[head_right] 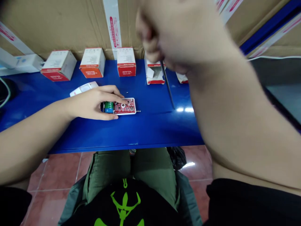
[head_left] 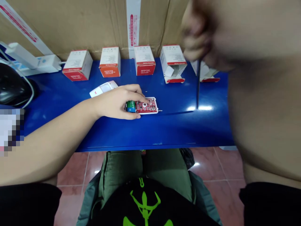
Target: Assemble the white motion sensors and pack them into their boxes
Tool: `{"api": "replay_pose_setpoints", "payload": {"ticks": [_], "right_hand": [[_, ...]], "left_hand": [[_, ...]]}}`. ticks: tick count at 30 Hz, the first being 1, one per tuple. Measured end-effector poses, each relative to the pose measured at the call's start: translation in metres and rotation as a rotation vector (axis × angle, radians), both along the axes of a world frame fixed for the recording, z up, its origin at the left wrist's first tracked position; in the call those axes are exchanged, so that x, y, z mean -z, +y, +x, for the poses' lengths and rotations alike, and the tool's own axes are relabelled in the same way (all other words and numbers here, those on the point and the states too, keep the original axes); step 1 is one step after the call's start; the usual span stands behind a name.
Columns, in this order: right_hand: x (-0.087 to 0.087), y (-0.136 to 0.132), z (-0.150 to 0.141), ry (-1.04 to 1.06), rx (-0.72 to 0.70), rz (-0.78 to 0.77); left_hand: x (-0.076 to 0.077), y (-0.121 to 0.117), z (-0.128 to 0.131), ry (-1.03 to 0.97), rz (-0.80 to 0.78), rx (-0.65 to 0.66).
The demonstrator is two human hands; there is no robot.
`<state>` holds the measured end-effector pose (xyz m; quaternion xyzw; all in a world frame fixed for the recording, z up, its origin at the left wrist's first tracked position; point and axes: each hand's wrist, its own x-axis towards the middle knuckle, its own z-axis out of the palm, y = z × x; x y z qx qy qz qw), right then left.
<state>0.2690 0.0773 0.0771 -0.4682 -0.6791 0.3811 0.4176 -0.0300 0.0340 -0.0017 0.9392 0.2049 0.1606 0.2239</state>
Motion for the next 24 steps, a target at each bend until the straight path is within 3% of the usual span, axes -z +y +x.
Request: {"api": "replay_pose_setpoints", "payload": {"ticks": [1,4,9,12,15,18,24], "right_hand": [[0.002,-0.014,-0.01,-0.122,-0.004,0.081],[0.019,-0.04,-0.03,-0.422,0.015,0.12],[0.078,-0.016,-0.008,-0.608,-0.126,0.331],[0.101,-0.002,0.007,-0.682,-0.15,0.396],[0.103,-0.001,0.009,-0.723,-0.136,0.414],[0.091,-0.009,0.001,-0.689,-0.113,0.429],[0.079,-0.019,-0.026,-0.659,-0.255,0.447]], "left_hand": [[0.0,0.001,0.0,0.001,0.009,0.002],[0.001,0.002,0.0,0.001,0.05,-0.009],[-0.01,0.004,-0.003,0.025,0.12,-0.086],[-0.022,0.01,-0.017,0.027,0.22,-0.229],[-0.031,0.022,-0.043,0.141,0.338,-0.334],[-0.036,0.034,-0.071,0.278,0.336,-0.417],[-0.026,0.046,-0.092,0.353,0.214,-0.378]]}}
